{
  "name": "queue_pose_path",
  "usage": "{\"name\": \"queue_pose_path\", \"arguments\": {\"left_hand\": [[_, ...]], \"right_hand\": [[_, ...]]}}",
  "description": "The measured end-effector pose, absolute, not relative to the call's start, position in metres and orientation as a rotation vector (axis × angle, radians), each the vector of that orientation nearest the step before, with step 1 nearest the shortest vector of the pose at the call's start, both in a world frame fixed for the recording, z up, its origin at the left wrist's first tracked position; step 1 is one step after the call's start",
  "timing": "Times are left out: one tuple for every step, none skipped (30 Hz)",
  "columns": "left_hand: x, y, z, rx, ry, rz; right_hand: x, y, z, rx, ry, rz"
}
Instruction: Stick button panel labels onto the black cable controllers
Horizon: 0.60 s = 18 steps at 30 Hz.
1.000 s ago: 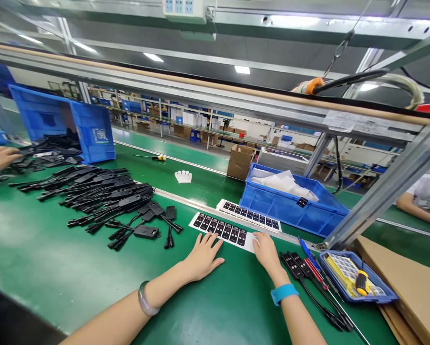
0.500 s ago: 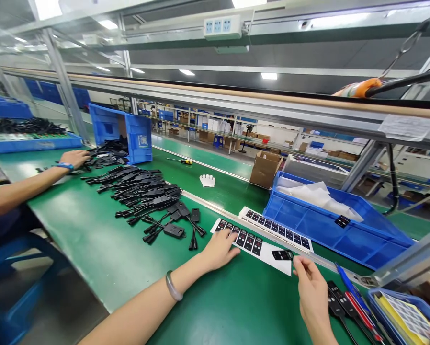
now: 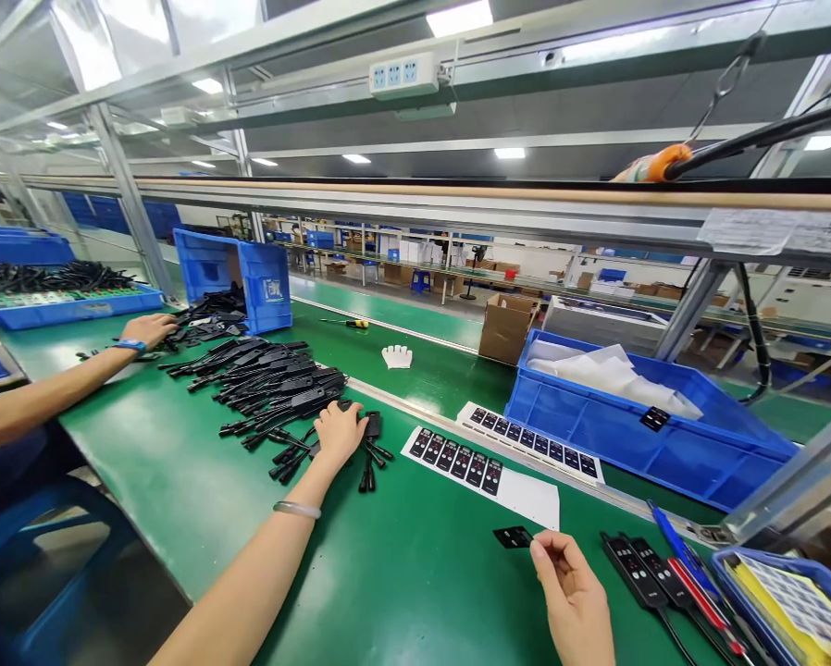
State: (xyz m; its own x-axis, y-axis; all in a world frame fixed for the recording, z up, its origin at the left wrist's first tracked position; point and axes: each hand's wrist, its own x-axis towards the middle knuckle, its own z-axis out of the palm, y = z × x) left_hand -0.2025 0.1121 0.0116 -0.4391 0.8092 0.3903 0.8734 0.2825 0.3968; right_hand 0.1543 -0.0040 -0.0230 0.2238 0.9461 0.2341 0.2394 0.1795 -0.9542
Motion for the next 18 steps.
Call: {"name": "queue_pose_path", "arguments": {"left_hand": [[-0.198, 0.111, 0.016, -1.657, -2.392, -0.912], [-0.192, 0.11, 0.02, -1.729, -2.35, -0.966], [-0.183, 0.107, 0.024, -1.805, -2.305, -1.019], [-0.173, 0.104, 0.027, -1.878, -2.257, -1.059], [-0.161, 0.099, 0.029, -1.966, -2.211, -1.122], [-0.147, 0.092, 0.028, -2.069, -2.171, -1.213], [-0.132, 0.085, 0.026, -2.195, -2.133, -1.33], [-0.116, 0.076, 0.021, -2.377, -2.09, -1.565], [-0.101, 0.067, 0.016, -2.554, -2.053, -1.809], [-0.086, 0.057, 0.01, -2.698, -2.054, -1.996], [-0.073, 0.047, 0.004, -2.829, -2.07, -2.137], [-0.061, 0.038, -0.002, -2.967, -2.062, -2.217], [-0.052, 0.029, -0.007, -3.082, -2.065, -2.252], [-0.045, 0.022, -0.011, -3.178, -2.09, -2.248], [-0.039, 0.015, -0.015, -3.257, -2.131, -2.224], [-0.035, 0.01, -0.017, -3.312, -2.192, -2.196], [-0.033, 0.006, -0.018, -3.356, -2.252, -2.173], [-0.031, 0.004, -0.018, -3.4, -2.286, -2.169]], "right_hand": [[0.153, -0.005, -0.022, -1.294, -1.274, 0.765], [0.152, -0.007, -0.021, -1.275, -1.283, 0.775], [0.151, -0.008, -0.02, -1.254, -1.287, 0.791], [0.151, -0.009, -0.019, -1.228, -1.28, 0.812], [0.15, -0.011, -0.017, -1.199, -1.259, 0.837], [0.149, -0.012, -0.016, -1.169, -1.226, 0.867], [0.147, -0.014, -0.014, -1.14, -1.185, 0.9], [0.146, -0.015, -0.012, -1.114, -1.146, 0.93], [0.144, -0.016, -0.01, -1.093, -1.115, 0.956], [0.143, -0.017, -0.008, -1.077, -1.096, 0.975], [0.141, -0.018, -0.006, -1.067, -1.087, 0.989], [0.14, -0.019, -0.004, -1.062, -1.086, 0.997], [0.139, -0.019, -0.002, -1.063, -1.091, 1.002], [0.138, -0.02, -0.001, -1.067, -1.102, 1.004], [0.138, -0.02, 0.0, -1.076, -1.119, 1.0], [0.137, -0.02, 0.0, -1.09, -1.143, 0.99], [0.137, -0.02, 0.001, -1.109, -1.168, 0.976], [0.136, -0.02, 0.001, -1.129, -1.191, 0.96]]}}
